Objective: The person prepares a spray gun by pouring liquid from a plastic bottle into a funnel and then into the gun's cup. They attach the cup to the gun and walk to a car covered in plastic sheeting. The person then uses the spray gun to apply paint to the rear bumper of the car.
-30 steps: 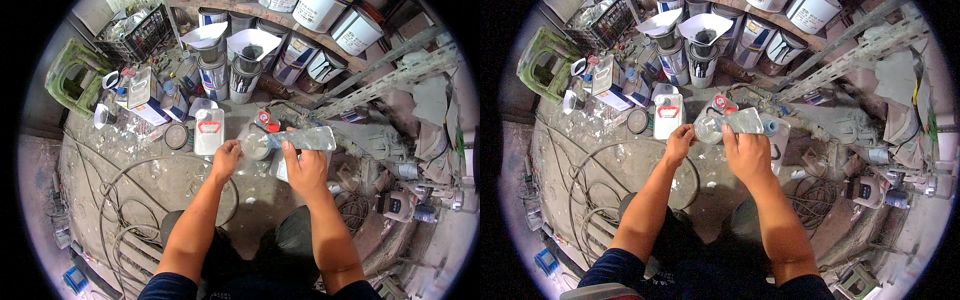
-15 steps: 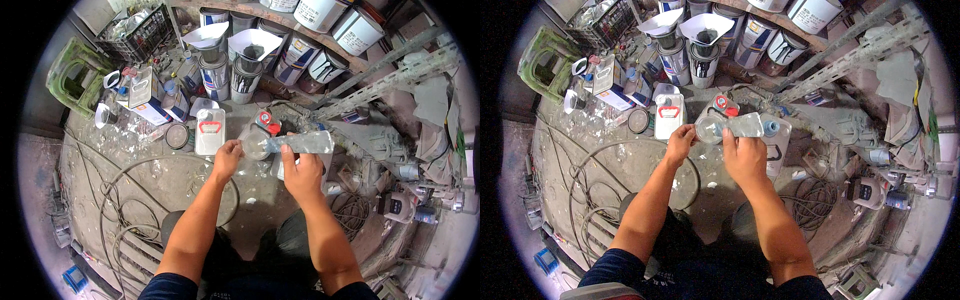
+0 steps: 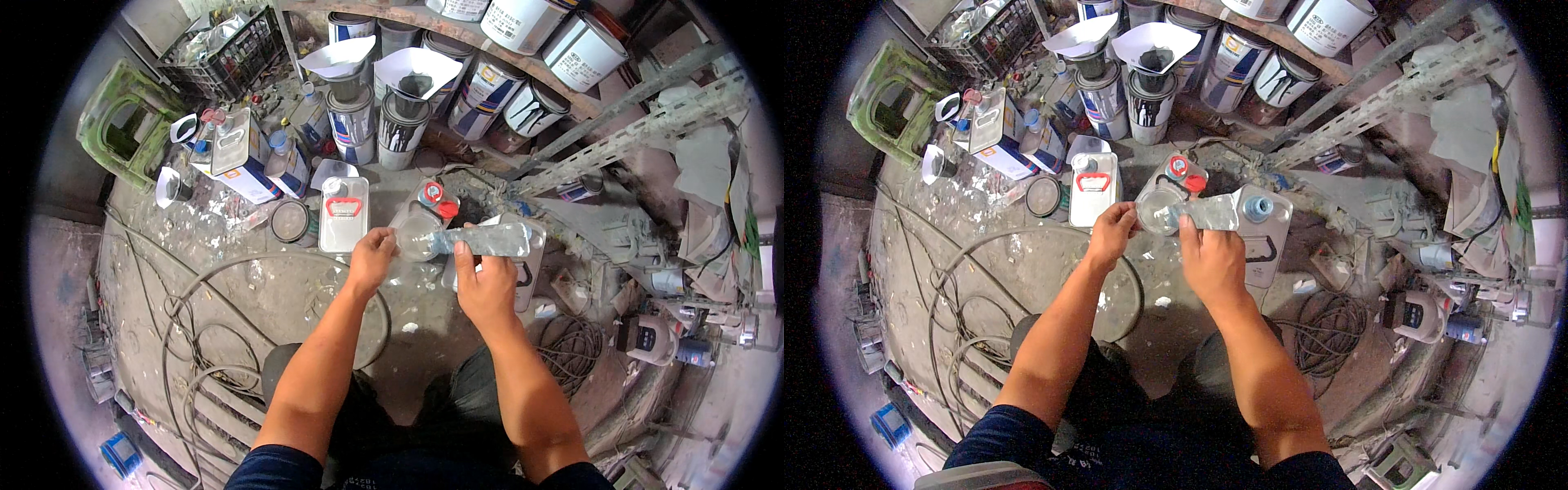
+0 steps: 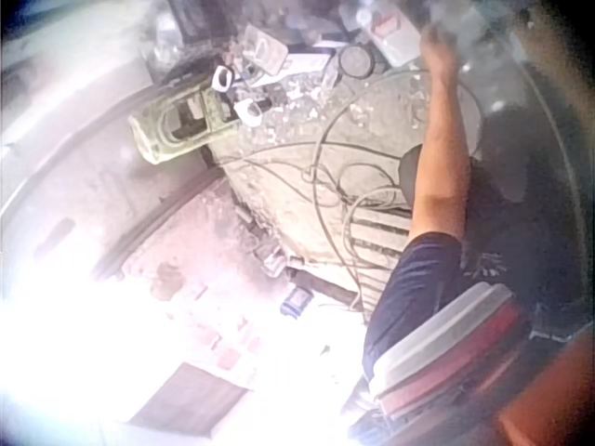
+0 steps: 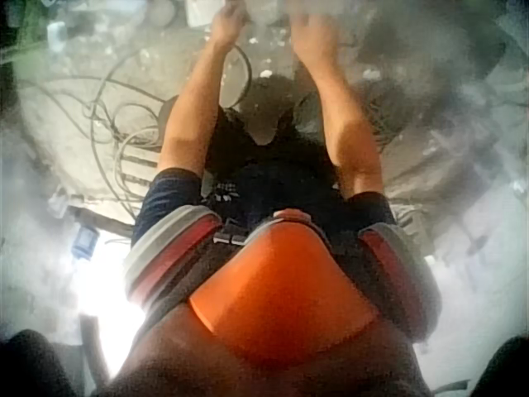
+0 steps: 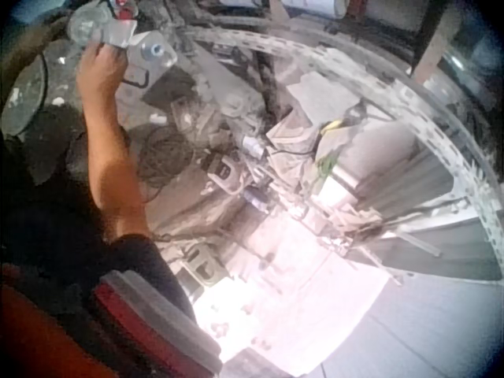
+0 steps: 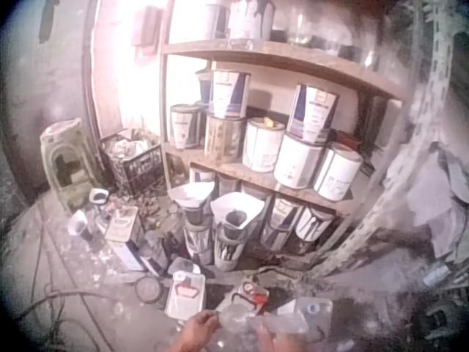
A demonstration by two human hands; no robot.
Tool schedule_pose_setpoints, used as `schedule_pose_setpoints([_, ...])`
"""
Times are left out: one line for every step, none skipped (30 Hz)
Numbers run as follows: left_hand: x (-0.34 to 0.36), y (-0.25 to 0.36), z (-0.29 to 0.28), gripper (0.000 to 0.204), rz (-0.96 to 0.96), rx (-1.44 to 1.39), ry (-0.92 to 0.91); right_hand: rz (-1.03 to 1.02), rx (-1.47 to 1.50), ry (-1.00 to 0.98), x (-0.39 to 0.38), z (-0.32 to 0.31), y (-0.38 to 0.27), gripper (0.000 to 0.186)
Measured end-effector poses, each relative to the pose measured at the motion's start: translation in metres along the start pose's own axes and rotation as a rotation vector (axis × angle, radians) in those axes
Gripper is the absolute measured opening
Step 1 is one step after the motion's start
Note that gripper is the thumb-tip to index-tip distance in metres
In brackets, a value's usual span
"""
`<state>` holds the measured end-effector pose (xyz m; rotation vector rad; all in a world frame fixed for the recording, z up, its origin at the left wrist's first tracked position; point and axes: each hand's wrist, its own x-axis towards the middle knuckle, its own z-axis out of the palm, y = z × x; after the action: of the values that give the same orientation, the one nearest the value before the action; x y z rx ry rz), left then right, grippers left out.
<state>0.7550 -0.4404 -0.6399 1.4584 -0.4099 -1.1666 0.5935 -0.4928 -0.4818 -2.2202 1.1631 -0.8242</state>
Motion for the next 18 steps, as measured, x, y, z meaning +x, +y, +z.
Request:
schedule_pose_setpoints([0.0, 0.0, 0.0, 0.023, 0.001, -0.003, 0.008, -0.004, 0.001, 0.001, 0.002, -0.003, -0.004, 0.024])
schedule_pose_setpoints([0.0, 0.0, 0.0, 0.023, -0.008, -0.003, 0.009, -0.007, 0.002, 0.002, 0.005, -0.008, -0.01, 0.023])
schedule_pose_setpoints([0.0, 0.001, 0.0, 0.022, -0.017, -0.004, 0.008, -0.011, 0.002, 0.005, 0.008, -0.013, -0.014, 0.023])
schedule_pose_setpoints([0.0, 0.001, 0.0, 0.022, -0.025, -0.004, 0.007, -0.044, -0.006, -0.009, 0.011, -0.017, -0.015, 0.023])
schedule_pose_setpoints([-0.001, 0.001, 0.0, 0.022, -0.024, -0.002, 0.006, -0.077, -0.015, -0.024, 0.014, -0.02, -0.016, 0.022])
schedule_pose_setpoints([0.0, 0.001, 0.0, 0.022, -0.022, -0.002, 0.003, -0.111, -0.024, -0.038, 0.017, -0.023, -0.015, 0.022])
schedule_pose_setpoints([0.0, 0.001, 0.0, 0.022, -0.02, -0.001, 0.001, -0.121, -0.028, -0.052, 0.019, -0.025, -0.014, 0.022])
schedule_pose_setpoints([0.0, 0.001, 0.0, 0.022, -0.018, -0.004, 0.003, -0.132, -0.032, -0.065, 0.02, -0.026, -0.012, 0.021])
schedule_pose_setpoints([0.0, 0.001, 0.0, 0.022, -0.016, -0.007, 0.003, -0.141, -0.035, -0.079, 0.02, -0.027, -0.011, 0.021])
schedule_pose_setpoints([0.0, 0.001, 0.001, 0.022, -0.015, -0.01, 0.004, -0.089, -0.037, -0.083, 0.019, -0.024, -0.009, 0.02])
schedule_pose_setpoints([0.0, 0.0, 0.001, 0.022, -0.009, -0.014, 0.006, -0.037, -0.039, -0.087, 0.016, -0.018, -0.004, 0.02])
schedule_pose_setpoints([0.001, -0.003, 0.0, 0.022, -0.003, -0.017, 0.009, 0.014, -0.04, -0.093, 0.012, -0.012, 0.0, 0.02])
schedule_pose_setpoints([0.001, -0.003, 0.0, 0.022, 0.003, -0.021, 0.008, 0.006, -0.027, -0.07, 0.008, -0.007, 0.006, 0.02])
schedule_pose_setpoints([0.001, -0.003, 0.0, 0.022, 0.004, -0.018, 0.003, -0.002, -0.014, -0.047, 0.003, -0.001, 0.011, 0.02])
schedule_pose_setpoints([0.001, -0.002, 0.001, 0.023, 0.003, -0.015, -0.001, -0.009, -0.001, -0.026, 0.001, 0.001, 0.012, 0.02])
schedule_pose_setpoints([0.0, -0.001, 0.001, 0.023, 0.003, -0.011, -0.006, -0.017, -0.001, -0.019, -0.001, 0.003, 0.011, 0.021])
schedule_pose_setpoints([-0.001, -0.001, 0.002, 0.023, -0.002, -0.003, -0.007, -0.024, -0.002, -0.012, -0.003, 0.004, 0.009, 0.021])
schedule_pose_setpoints([-0.002, 0.001, 0.002, 0.023, -0.005, 0.006, -0.005, -0.034, -0.001, -0.006, -0.003, 0.004, 0.006, 0.021])
